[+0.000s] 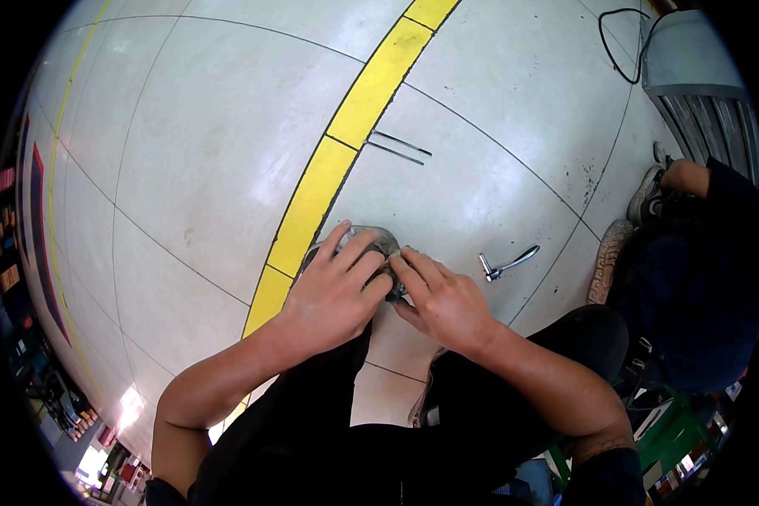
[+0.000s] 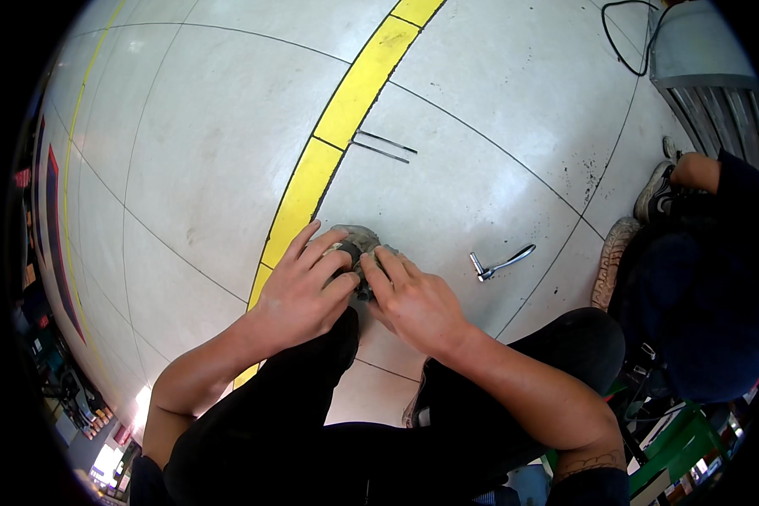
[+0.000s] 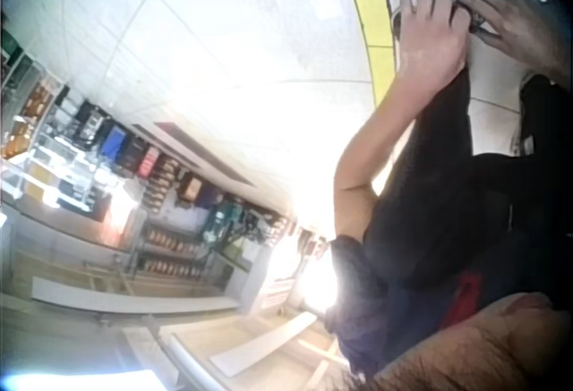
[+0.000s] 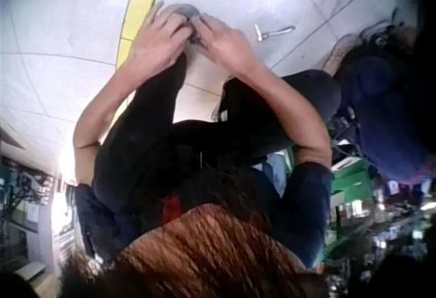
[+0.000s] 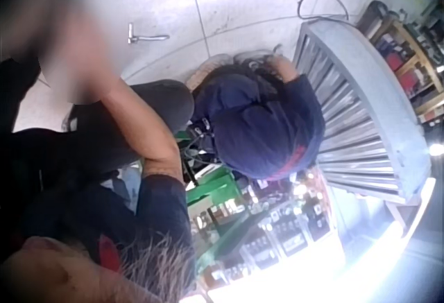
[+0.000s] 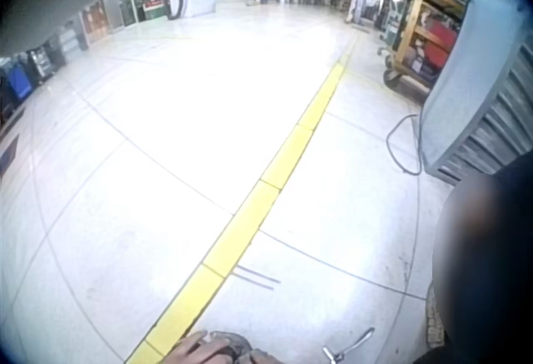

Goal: The person sits on the floor and uses a wrench to loosen bolts on a mechanical part. They remove the bolts and disassemble the part into two main sections, revealing internal components.

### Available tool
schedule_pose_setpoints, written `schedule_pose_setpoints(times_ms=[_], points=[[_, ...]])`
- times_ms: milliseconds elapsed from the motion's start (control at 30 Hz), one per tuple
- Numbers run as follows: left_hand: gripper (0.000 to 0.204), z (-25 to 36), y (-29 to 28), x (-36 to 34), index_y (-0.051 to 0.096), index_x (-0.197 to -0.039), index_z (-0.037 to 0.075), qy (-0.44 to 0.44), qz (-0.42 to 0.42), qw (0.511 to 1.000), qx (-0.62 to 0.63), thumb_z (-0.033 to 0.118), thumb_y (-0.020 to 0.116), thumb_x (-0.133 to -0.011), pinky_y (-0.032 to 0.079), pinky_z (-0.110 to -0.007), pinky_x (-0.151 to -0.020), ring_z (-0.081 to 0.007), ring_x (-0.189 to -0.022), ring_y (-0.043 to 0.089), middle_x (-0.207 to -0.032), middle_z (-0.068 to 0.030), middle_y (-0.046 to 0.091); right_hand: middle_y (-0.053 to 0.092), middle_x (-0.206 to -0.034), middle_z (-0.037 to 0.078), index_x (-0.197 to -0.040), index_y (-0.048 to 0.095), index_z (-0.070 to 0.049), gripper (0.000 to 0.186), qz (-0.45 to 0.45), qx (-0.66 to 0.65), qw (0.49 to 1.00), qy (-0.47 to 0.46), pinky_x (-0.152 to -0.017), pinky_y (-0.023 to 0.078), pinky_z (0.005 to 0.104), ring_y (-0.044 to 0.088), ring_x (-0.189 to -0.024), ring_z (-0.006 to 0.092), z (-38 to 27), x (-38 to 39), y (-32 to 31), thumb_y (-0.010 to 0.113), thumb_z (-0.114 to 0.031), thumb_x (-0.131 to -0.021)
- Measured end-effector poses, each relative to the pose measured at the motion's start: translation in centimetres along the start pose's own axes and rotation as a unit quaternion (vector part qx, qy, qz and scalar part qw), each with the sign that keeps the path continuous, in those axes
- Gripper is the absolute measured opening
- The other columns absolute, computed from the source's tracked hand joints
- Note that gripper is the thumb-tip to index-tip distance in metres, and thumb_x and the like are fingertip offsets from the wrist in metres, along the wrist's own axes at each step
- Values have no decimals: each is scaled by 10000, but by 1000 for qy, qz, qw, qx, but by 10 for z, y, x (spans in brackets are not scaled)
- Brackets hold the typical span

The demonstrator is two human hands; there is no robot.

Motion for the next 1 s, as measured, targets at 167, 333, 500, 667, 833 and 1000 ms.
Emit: schedule_pose_setpoints(times_ms=[167, 333, 500, 667, 833, 1000], points=[[265, 4, -5, -8, 717, -1030, 52, 29, 11, 999, -40, 88, 830, -793, 422, -610, -1271, -374, -1402, 594, -1177, -120, 654, 675, -1442, 231, -1492, 628, 19, 708, 7, 2, 1000, 1, -875, 668, 391, 743, -1254, 352, 1, -2, -1, 871, -243, -881], [220, 0, -8, -11, 724, -960, 34, 38, 18, 999, -25, 96, 849, -789, 460, -584, -1248, -378, -1386, 603, -1145, -124, 658, 683, -1411, 223, -1474, 631, 32, 711, 11, 10, 1000, -9, -849, 667, 379, 745, -1227, 328, 0, -4, -3, 878, -244, -868], [218, -12, -9, -11, 726, -933, 13, -17, 38, 997, 62, 82, 873, -788, 475, -583, -1231, -388, -1383, 605, -1128, -133, 647, 684, -1402, 221, -1460, 633, 42, 706, 10, 11, 1000, -15, -837, 665, 369, 741, -1232, 322, 0, -5, -4, 883, -236, -861], [192, -18, -2, -8, 717, -912, -2, -89, 32, 990, 102, 50, 865, -800, 442, -584, -1237, -394, -1382, 580, -1119, -143, 625, 683, -1399, 220, -1458, 631, 43, 705, 10, 6, 1000, -20, -843, 664, 371, 743, -1234, 327, -2, -6, -3, 887, -233, -862], [175, -26, 10, -5, 705, -908, -13, -150, 1, 981, 119, 31, 847, -815, 414, -591, -1215, -418, -1384, 535, -1146, -172, 589, 673, -1416, 222, -1462, 629, 38, 707, 2, 12, 1000, -22, -856, 664, 370, 743, -1246, 345, -3, -3, -1, 889, -242, -867], [223, -12, 9, -4, 694, -1011, -9, -117, 27, 991, 63, 34, 823, -835, 422, -597, -1201, -454, -1379, 528, -1194, -188, 575, 666, -1430, 222, -1470, 628, 30, 706, -8, 14, 1000, -20, -862, 665, 370, 741, -1258, 347, -2, -2, -3, 884, -243, -872]])
Point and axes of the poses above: each hand's wrist, its own x-axis away from the middle knuckle, its own y-axis out of the palm, z = x × y, the point moved 10 cm from there along -x, towards the middle knuckle
